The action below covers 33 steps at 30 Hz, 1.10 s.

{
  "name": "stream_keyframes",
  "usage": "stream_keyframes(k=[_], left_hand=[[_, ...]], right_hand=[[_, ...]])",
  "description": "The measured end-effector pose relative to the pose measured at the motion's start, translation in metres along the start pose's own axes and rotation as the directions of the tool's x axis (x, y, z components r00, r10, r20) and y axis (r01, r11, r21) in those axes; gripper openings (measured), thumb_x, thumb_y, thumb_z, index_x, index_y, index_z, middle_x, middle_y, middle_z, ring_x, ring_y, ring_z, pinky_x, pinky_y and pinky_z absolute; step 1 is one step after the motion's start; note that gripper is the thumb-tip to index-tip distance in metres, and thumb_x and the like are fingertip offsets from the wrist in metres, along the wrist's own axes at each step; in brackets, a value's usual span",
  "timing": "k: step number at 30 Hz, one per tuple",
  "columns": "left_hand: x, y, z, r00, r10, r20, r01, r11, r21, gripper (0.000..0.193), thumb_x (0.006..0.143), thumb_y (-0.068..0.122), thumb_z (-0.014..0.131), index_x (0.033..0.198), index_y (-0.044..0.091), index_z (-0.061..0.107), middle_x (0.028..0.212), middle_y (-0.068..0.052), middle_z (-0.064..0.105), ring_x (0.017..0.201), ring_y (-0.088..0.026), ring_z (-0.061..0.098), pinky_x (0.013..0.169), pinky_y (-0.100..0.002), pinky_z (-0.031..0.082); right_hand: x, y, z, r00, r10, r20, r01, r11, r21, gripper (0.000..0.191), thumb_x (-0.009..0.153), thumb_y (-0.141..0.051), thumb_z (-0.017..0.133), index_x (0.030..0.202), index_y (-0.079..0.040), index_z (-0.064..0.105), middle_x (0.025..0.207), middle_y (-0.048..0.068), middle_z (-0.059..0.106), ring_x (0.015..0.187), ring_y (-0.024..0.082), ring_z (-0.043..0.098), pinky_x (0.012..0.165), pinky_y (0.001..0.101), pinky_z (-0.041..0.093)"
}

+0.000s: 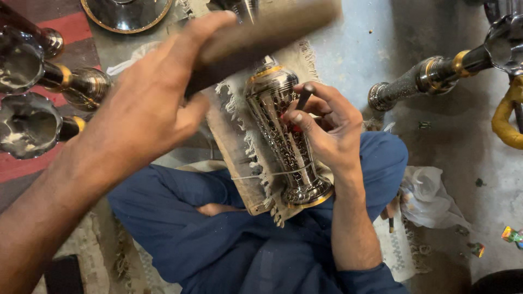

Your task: The person sits on the floor with an engraved brass vase resting on a cloth pad on their lap. They hold a chisel against the vase's decorated surface with one hand and strike it repeatedly with a wooden mallet held in the other hand, repositioning the chisel around the pattern; at one point they set the mallet down and rub the vase surface with a small block before resuming hammering.

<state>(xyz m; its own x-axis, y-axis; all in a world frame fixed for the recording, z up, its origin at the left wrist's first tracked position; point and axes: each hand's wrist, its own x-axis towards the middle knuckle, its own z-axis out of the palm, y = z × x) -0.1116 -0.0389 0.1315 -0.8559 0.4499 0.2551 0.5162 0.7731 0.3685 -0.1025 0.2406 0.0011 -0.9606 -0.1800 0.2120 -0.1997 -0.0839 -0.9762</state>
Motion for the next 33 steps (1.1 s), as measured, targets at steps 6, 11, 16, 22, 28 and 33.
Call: stream_keyframes(k=[6, 11, 16, 22, 28, 33], left_hand=[[-0.001, -0.001, 0.003, 1.0, -0.002, -0.03, 0.0, 0.999, -0.041, 0.072, 0.088, 0.001, 0.068, 0.154, 0.017, 0.044, 0.117, -0.016, 0.061, 0.11, -0.037, 0.061, 0.097, -0.051, 0.045], [-0.002, 0.004, 0.003, 0.998, 0.063, -0.016, -0.052, 0.919, 0.391, 0.073, 0.083, 0.0, 0.073, 0.151, 0.017, 0.051, 0.101, -0.015, 0.061, 0.099, -0.035, 0.062, 0.094, -0.051, 0.047], [-0.015, 0.018, 0.02, 0.946, -0.324, -0.022, 0.279, 0.846, -0.455, 0.059, 0.089, 0.0, 0.064, 0.143, 0.012, 0.041, 0.107, -0.011, 0.065, 0.098, -0.022, 0.07, 0.081, -0.031, 0.052], [-0.058, 0.016, 0.118, 0.9, -0.431, -0.066, 0.128, 0.404, -0.906, 0.057, 0.092, -0.01, 0.061, 0.144, 0.001, 0.041, 0.111, -0.006, 0.06, 0.106, -0.014, 0.061, 0.098, -0.031, 0.051], [-0.059, 0.008, 0.119, 0.904, -0.427, -0.034, 0.167, 0.424, -0.89, 0.057, 0.092, -0.007, 0.061, 0.144, 0.002, 0.04, 0.109, -0.006, 0.062, 0.103, -0.012, 0.062, 0.095, -0.031, 0.052], [-0.023, 0.002, 0.049, 0.879, -0.44, 0.185, 0.476, 0.778, -0.409, 0.057, 0.088, 0.006, 0.07, 0.139, 0.008, 0.045, 0.091, -0.014, 0.067, 0.082, -0.025, 0.069, 0.076, -0.038, 0.056]], right_hand=[[0.001, 0.003, -0.003, 1.0, 0.003, 0.023, -0.004, 1.0, 0.01, 0.042, 0.1, 0.006, 0.072, 0.139, 0.003, 0.058, 0.106, 0.014, 0.073, 0.098, 0.016, 0.074, 0.087, 0.0293, 0.065], [-0.001, 0.012, -0.005, 0.998, -0.062, 0.011, 0.061, 0.998, 0.016, 0.038, 0.104, 0.004, 0.071, 0.139, -0.002, 0.056, 0.101, 0.014, 0.074, 0.092, 0.018, 0.075, 0.084, 0.0289, 0.063], [-0.002, 0.014, -0.009, 0.977, 0.098, -0.191, -0.029, 0.942, 0.334, 0.04, 0.103, -0.001, 0.071, 0.14, -0.005, 0.055, 0.102, 0.012, 0.075, 0.095, 0.024, 0.077, 0.083, 0.0348, 0.066], [-0.003, 0.01, -0.007, 0.984, 0.044, -0.171, -0.022, 0.991, 0.13, 0.043, 0.102, 0.002, 0.071, 0.141, -0.004, 0.054, 0.103, 0.012, 0.074, 0.094, 0.021, 0.076, 0.083, 0.0323, 0.065], [-0.001, 0.006, -0.004, 0.994, 0.024, -0.105, -0.013, 0.994, 0.107, 0.036, 0.104, 0.003, 0.068, 0.137, -0.001, 0.053, 0.103, 0.015, 0.075, 0.095, 0.02, 0.076, 0.082, 0.0299, 0.065], [-0.003, 0.005, -0.001, 0.994, -0.05, -0.094, 0.051, 0.999, 0.009, 0.037, 0.104, 0.008, 0.069, 0.137, -0.001, 0.052, 0.105, 0.017, 0.075, 0.092, 0.018, 0.075, 0.083, 0.0283, 0.062]])
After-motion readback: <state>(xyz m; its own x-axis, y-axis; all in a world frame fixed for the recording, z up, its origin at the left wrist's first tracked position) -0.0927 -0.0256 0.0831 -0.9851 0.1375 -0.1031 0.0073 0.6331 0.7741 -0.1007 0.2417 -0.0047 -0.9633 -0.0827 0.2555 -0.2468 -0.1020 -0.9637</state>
